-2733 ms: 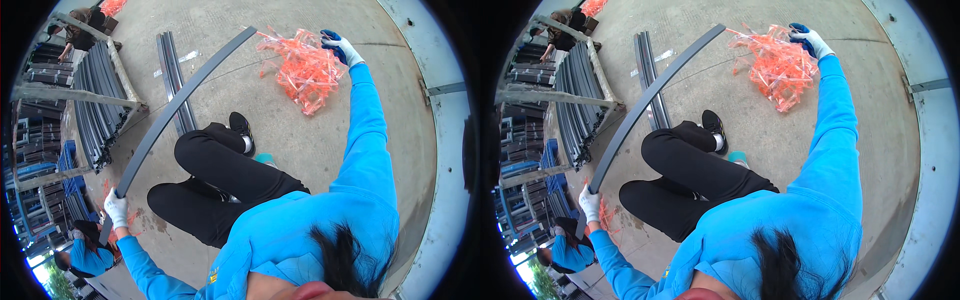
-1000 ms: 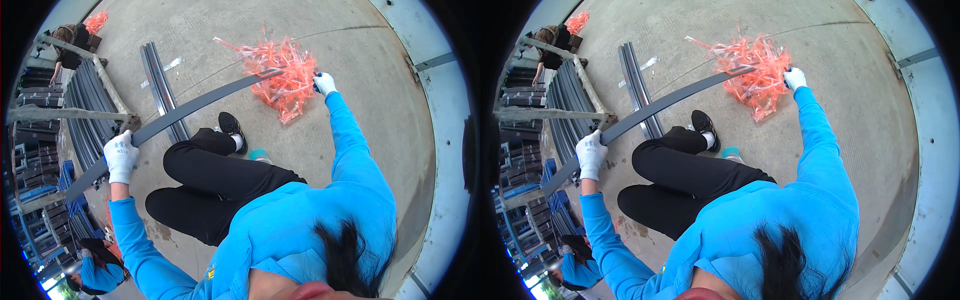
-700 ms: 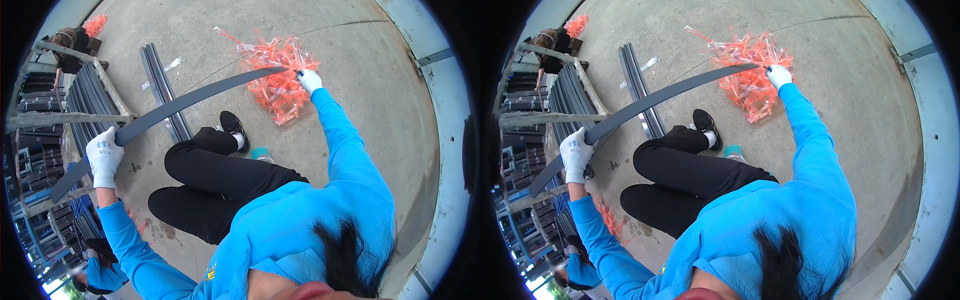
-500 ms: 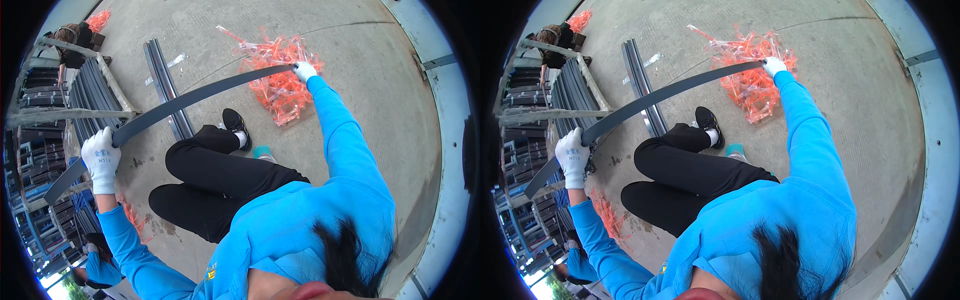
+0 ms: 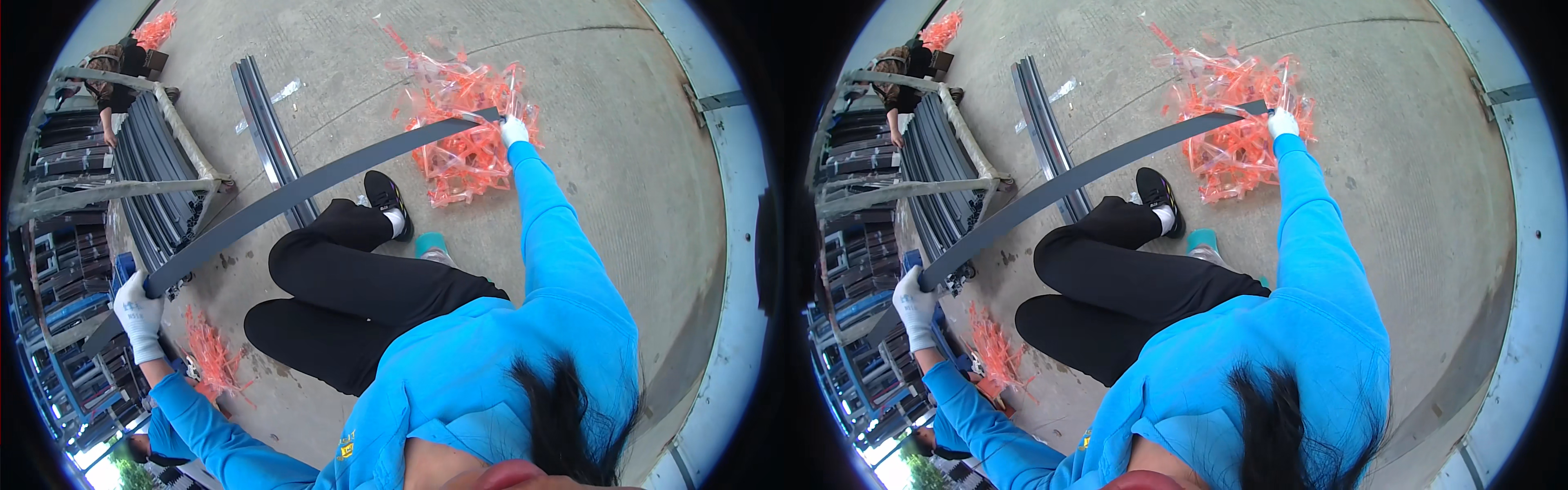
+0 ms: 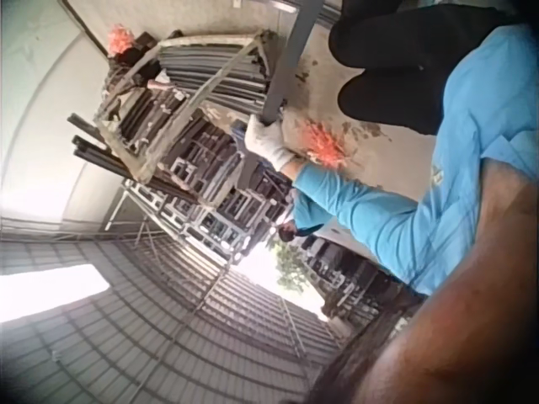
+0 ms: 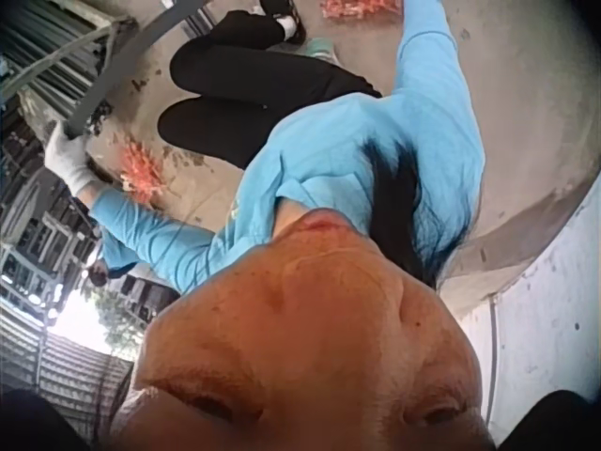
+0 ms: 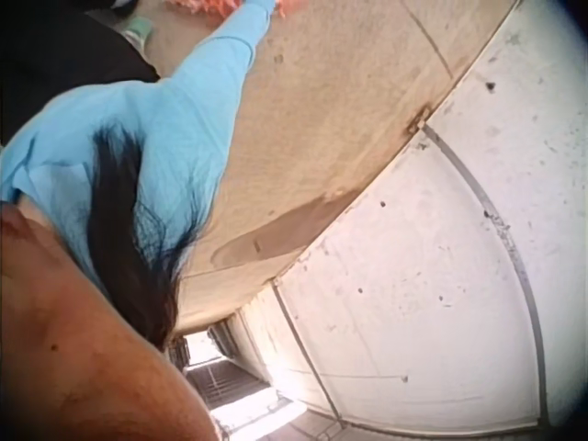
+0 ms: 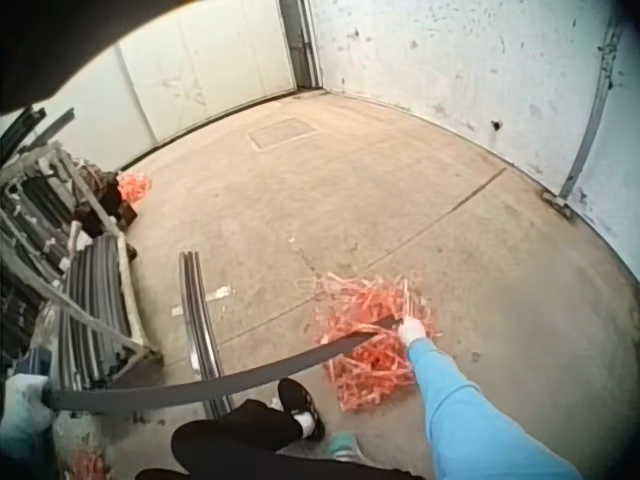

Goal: Removing protective plastic wrap and adhesive tape from industrial metal profiles.

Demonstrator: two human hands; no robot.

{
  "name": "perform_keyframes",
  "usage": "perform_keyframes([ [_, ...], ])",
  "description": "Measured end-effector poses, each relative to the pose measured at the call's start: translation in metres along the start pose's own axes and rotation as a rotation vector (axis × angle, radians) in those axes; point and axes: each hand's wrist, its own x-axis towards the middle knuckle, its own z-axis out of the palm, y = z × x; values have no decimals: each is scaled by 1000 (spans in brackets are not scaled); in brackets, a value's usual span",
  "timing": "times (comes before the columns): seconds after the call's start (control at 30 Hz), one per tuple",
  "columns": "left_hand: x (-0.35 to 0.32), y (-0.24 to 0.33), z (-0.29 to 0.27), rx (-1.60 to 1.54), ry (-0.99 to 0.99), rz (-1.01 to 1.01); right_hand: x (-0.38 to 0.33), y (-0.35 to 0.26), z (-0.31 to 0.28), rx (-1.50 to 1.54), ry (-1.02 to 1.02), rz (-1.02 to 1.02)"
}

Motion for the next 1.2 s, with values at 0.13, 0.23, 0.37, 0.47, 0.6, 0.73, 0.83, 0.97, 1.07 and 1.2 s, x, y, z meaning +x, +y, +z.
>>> perform_keyframes([
  [0.13, -29, -53, 2, 31, -43, -91, 18, 19, -21, 24, 69, 161],
  [0.23, -45, -67, -15, 81, -38, -145, 57, 50, -29, 61, 265, 162],
  [0.37, -71, -80, -15, 202, 7, -177, 5, -50, -95, 439, -131, 80],
  [0.47, -64, -77, -4, 176, 64, -182, -42, -112, -101, 293, -576, -203],
  [0.6, -64, -71, -3, 127, 101, -189, -80, -162, -62, -54, -164, -848],
  [0.73, -71, -60, -9, 104, 123, -222, -84, -210, -77, 1208, 141, -561],
  [0.83, -74, -51, -12, 137, 125, -238, -71, -233, -95, 819, 482, -748],
  [0.97, -80, -52, -1, 130, 190, -182, -37, -216, -110, 507, 361, -594],
  [1.07, -95, -66, 22, 98, 222, -161, -18, -192, -132, 476, 221, -268],
  [1.2, -121, -86, 40, 10, 184, -215, 41, -58, -127, 1058, 394, 163],
])
